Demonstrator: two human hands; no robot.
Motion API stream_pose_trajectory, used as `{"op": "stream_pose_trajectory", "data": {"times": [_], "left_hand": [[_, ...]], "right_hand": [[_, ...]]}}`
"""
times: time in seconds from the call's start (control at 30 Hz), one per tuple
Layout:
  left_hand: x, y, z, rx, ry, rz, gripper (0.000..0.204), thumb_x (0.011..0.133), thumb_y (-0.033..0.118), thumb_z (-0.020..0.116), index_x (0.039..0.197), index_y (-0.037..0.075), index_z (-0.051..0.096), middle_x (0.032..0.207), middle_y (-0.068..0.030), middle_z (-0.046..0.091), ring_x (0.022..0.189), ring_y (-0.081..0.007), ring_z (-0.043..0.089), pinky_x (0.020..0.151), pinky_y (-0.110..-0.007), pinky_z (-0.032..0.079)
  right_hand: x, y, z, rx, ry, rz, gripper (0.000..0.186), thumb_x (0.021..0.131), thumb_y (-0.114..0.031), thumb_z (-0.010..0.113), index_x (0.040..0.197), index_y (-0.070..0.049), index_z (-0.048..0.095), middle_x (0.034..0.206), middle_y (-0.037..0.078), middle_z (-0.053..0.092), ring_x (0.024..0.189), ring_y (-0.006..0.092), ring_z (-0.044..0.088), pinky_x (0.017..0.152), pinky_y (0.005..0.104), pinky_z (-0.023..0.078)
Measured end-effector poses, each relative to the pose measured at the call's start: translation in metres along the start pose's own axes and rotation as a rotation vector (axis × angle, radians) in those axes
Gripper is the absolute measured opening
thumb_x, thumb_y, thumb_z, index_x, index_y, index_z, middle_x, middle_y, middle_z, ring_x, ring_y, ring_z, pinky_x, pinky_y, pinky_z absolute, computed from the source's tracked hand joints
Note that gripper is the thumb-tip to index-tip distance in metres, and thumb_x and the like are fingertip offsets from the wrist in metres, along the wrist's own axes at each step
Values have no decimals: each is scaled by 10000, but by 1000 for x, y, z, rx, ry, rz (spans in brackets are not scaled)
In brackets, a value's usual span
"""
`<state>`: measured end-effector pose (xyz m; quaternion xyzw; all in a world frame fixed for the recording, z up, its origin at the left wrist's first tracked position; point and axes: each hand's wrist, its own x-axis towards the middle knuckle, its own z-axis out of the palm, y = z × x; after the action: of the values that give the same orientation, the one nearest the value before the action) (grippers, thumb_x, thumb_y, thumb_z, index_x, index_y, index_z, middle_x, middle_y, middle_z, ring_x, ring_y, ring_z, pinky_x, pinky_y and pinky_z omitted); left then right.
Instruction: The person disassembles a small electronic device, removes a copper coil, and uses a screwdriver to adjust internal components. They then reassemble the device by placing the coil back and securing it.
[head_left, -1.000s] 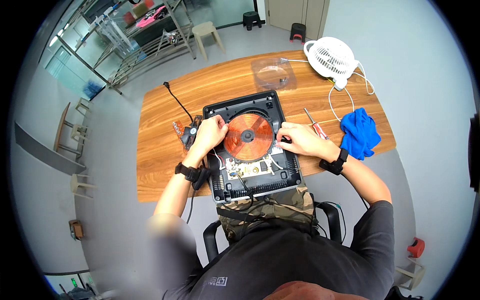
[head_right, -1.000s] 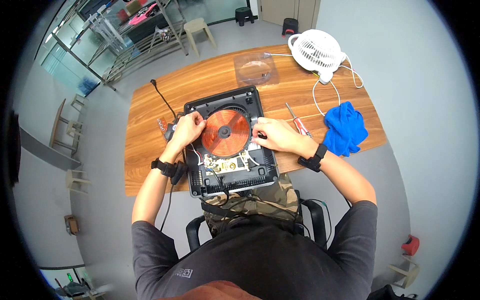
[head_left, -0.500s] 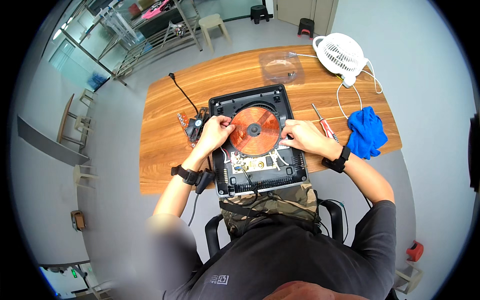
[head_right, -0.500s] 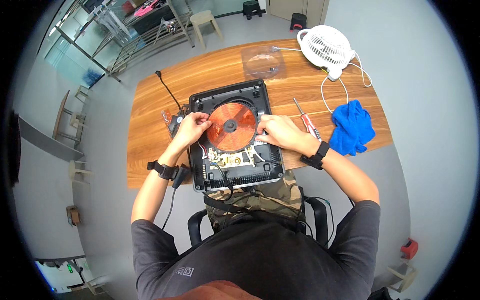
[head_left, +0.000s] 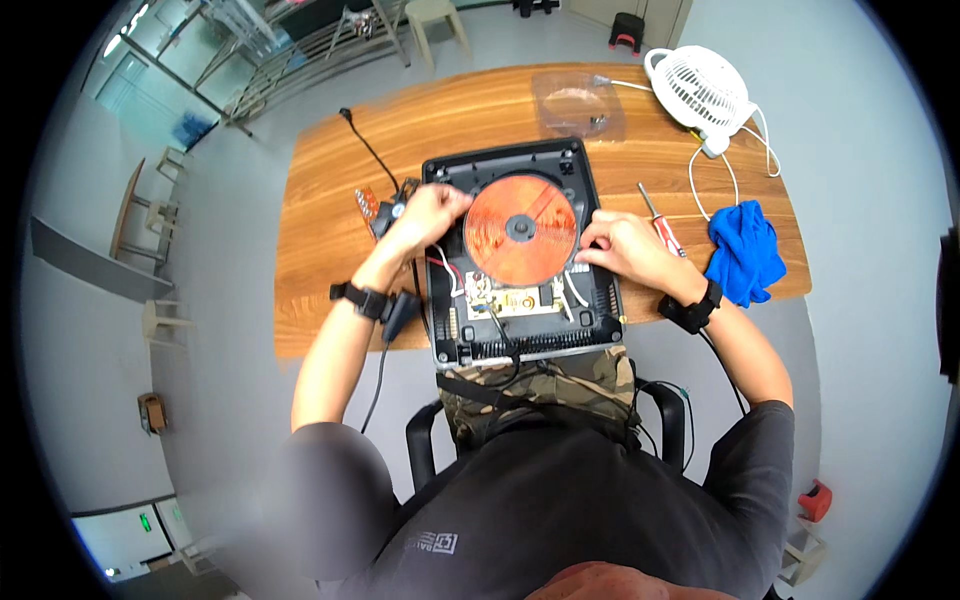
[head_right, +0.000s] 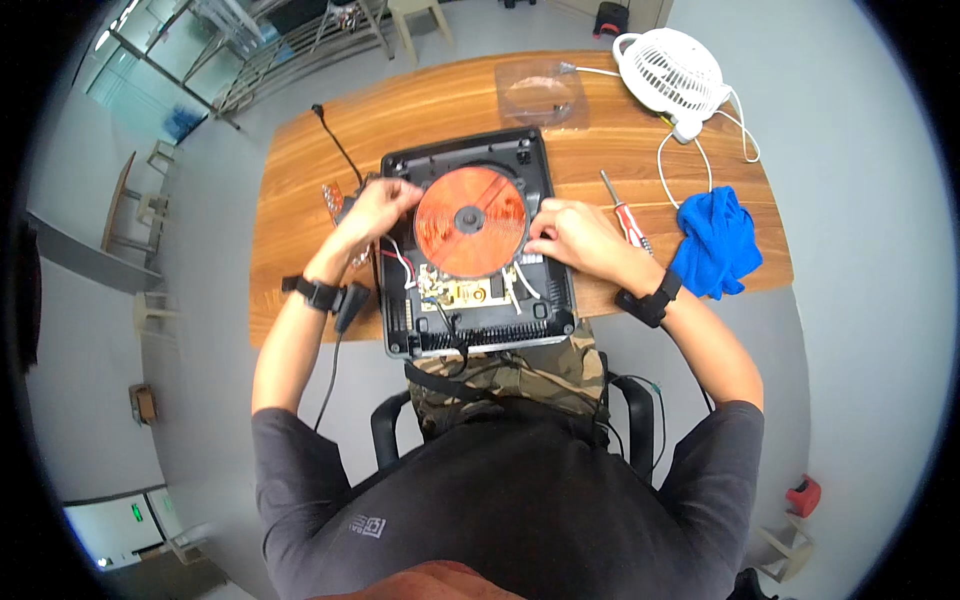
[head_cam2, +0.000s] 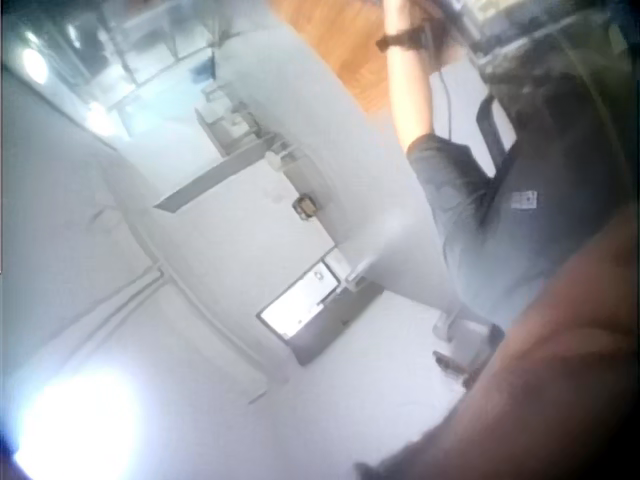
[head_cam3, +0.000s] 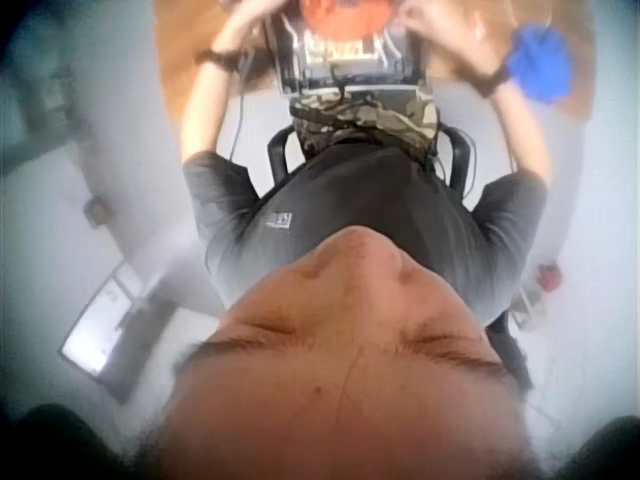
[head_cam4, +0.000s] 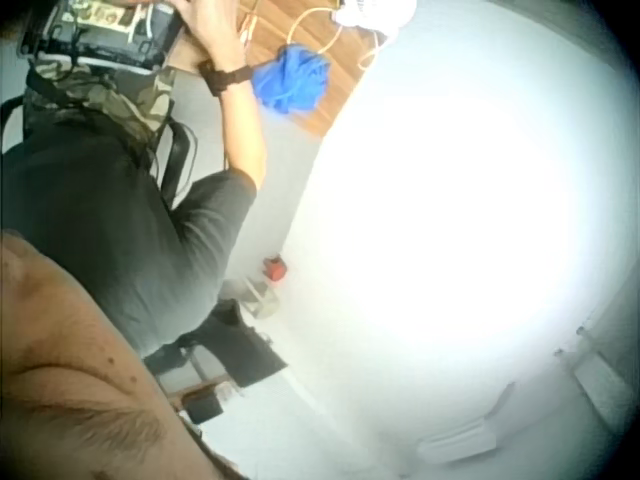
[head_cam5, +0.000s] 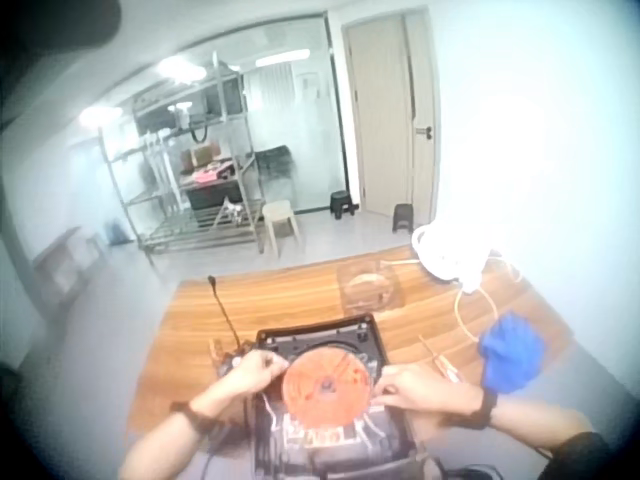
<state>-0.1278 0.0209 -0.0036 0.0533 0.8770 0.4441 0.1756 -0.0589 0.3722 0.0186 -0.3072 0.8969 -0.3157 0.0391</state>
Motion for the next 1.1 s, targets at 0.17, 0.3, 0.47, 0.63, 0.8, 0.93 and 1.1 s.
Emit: {"op": "stream_pose_trajectory", "data": {"times": [0.17, 0.3, 0.47, 0.63, 0.8, 0.93, 1.1], "left_hand": [[19, 15, -2, 19, 42, 71, 331, 1020, 313, 701, 906, 4, 733, 796, 7, 658, 749, -78, 549, 699, -280, 473], [27, 22, 0, 4, -28, -11, 249, 993, 244, 732, 930, 4, 740, 834, -10, 687, 774, -103, 594, 745, -283, 497], [37, 14, 1, -130, -56, -4, 162, 965, 154, 747, 959, -7, 744, 935, -47, 739, 883, -116, 652, 849, -274, 532], [38, 12, -1, -202, -12, -5, 177, 946, 146, 776, 1027, -1, 721, 929, -41, 729, 878, -117, 657, 834, -268, 532], [31, -2, -8, -194, 23, -45, 220, 951, 165, 768, 1084, 24, 665, 922, -11, 691, 833, -88, 624, 759, -240, 501], [24, -8, -13, -111, 46, -32, 182, 976, 196, 722, 1060, 47, 660, 899, 19, 649, 797, -73, 569, 709, -239, 464], [17, -9, -17, -88, 40, -74, 152, 982, 194, 698, 1052, 73, 636, 854, 29, 611, 752, -74, 534, 645, -246, 438]], "right_hand": [[-3, -3, 7, -9, 29, 74, 238, 837, -257, 845, 889, -42, 757, 766, 94, 609, 713, 297, 627, 649, 415, 481], [-11, -5, 14, -40, 40, 107, 236, 832, -244, 854, 882, -38, 751, 752, 92, 590, 707, 297, 618, 651, 418, 482], [-10, -11, 18, -48, 35, 110, 225, 836, -237, 850, 881, -41, 749, 743, 89, 575, 724, 295, 617, 660, 422, 487], [-6, -15, 21, -43, 83, 124, 202, 835, -211, 842, 887, -38, 751, 726, 87, 544, 710, 289, 599, 654, 425, 474], [9, -15, 18, -45, 117, 120, 204, 863, -218, 814, 944, -37, 767, 758, 91, 563, 715, 291, 604, 671, 421, 479], [20, -5, 20, -49, 106, 92, 232, 866, -237, 815, 965, -35, 758, 797, 97, 586, 749, 299, 615, 695, 421, 481], [29, 5, 19, 32, 63, 42, 235, 880, -225, 817, 952, -13, 744, 754, 88, 550, 714, 260, 570, 670, 398, 450]]}}
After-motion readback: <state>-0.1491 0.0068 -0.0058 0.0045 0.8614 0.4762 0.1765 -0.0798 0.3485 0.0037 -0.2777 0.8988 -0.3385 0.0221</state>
